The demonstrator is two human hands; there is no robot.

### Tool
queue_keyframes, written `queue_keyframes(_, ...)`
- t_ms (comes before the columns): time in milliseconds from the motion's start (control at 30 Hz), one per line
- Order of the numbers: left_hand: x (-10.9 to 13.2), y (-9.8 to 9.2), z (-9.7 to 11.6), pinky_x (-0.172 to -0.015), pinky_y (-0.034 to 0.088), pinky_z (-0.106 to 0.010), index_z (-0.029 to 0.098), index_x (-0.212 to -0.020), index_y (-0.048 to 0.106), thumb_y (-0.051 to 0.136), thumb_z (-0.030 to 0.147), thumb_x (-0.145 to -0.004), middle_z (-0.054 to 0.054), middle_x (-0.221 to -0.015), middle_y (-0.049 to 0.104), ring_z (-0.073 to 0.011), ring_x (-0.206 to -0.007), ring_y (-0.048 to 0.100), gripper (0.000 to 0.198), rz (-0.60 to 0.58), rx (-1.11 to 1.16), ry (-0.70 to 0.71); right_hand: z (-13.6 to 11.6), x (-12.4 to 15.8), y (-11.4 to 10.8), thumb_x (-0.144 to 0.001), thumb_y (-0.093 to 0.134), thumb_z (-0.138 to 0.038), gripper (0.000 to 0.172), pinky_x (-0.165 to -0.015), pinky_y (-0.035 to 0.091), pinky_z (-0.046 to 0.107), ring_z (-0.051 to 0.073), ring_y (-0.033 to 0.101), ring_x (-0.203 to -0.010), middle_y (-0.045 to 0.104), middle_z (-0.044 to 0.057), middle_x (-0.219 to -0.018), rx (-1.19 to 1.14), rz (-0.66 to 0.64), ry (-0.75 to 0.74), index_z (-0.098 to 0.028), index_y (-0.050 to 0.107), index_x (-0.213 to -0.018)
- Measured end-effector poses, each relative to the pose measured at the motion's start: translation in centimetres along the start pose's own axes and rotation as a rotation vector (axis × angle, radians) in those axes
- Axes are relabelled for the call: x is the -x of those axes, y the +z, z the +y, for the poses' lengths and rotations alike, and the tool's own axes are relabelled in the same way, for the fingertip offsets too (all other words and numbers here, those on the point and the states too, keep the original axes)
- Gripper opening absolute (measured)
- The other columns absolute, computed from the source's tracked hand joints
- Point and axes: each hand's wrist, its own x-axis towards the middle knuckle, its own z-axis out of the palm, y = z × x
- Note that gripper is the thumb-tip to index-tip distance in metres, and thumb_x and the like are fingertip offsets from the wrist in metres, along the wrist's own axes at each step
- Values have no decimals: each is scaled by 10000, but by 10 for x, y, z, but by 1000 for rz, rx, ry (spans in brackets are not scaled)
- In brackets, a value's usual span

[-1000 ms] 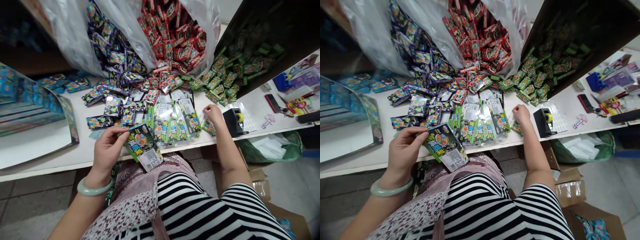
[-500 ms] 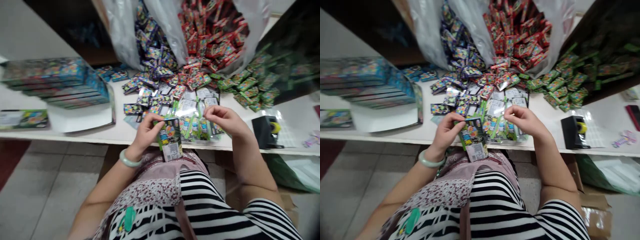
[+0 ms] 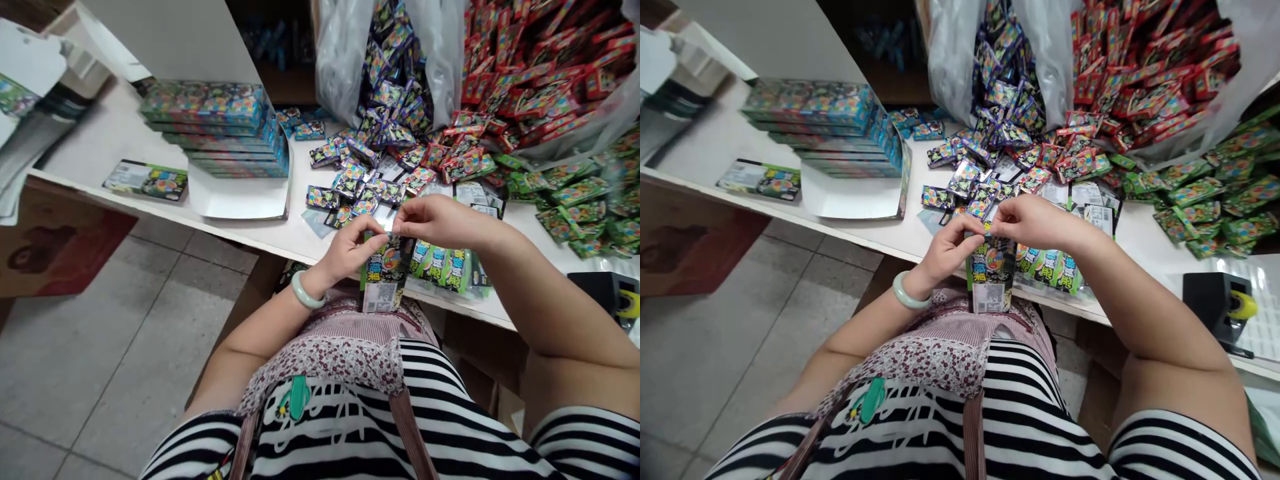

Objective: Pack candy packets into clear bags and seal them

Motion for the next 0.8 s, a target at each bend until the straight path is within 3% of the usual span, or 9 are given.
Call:
queue_keyframes(100, 0, 4, -1, -725, 477, -284, 209, -882, 590, 678, 482, -898, 0, -818, 617, -134, -767, 573, 287, 37, -16, -3, -3, -4, 0, -830, 676, -434, 248, -580, 360, 298, 129, 492, -602, 620, -4, -642, 70, -12, 25, -208, 661, -729)
queue_keyframes(267, 0, 11, 0, -724, 480, -273, 205, -856, 562, 709, 354, -885, 13, -807, 606, -126, -773, 581, 212, 97, -39, 11, -5, -5, 3, -801, 691, -401, 216, -578, 364, 298, 132, 511, -598, 638, -3, -647, 91, 34, 62, -211, 658, -704)
queue_keyframes(467, 8, 14, -6, -777, 502, -294, 216, -992, 550, 705, 276, -850, -13, -915, 619, -143, -849, 604, 218, 143, -6, -68, 6, -7, 11, -719, 757, -364, 203, -602, 399, 290, 126, 511, -622, 614, -7, -667, -258, 29, 163, -219, 624, -671)
queue_keyframes(567, 23, 16, -11, -793, 542, -314, 220, -1186, 524, 707, 354, -859, -53, -1038, 646, -172, -914, 644, 398, 32, 178, -209, 15, -8, 17, -616, 817, -331, 246, -619, 434, 271, 117, 530, -633, 612, -21, -683, -554, 15, 244, -225, 619, -717)
queue_keyframes(667, 40, 16, -7, -843, 575, -361, 193, -1211, 559, 662, 439, -902, -87, -1072, 674, -208, -973, 673, 408, -124, 297, -265, 19, -7, 26, -523, 853, -345, 371, -571, 448, 257, 116, 539, -597, 609, -33, -671, -764, -62, 373, -225, 618, -784)
queue_keyframes(733, 47, 8, 4, -855, 583, -364, 175, -1178, 593, 614, 439, -942, -94, -1062, 687, -207, -973, 682, 355, -137, 268, -206, 20, -5, 30, -514, 862, -423, 417, -549, 456, 265, 123, 541, -577, 614, -22, -666, -779, -170, 398, -213, 625, -786)
queue_keyframes(800, 47, -10, 22, -832, 591, -344, 181, -1172, 604, 604, 407, -959, -81, -1039, 698, -187, -930, 687, 311, -85, 141, -61, 21, -1, 27, -542, 859, -516, 456, -596, 496, 300, 154, 586, -630, 649, 7, -720, -702, -202, 319, -207, 653, -808)
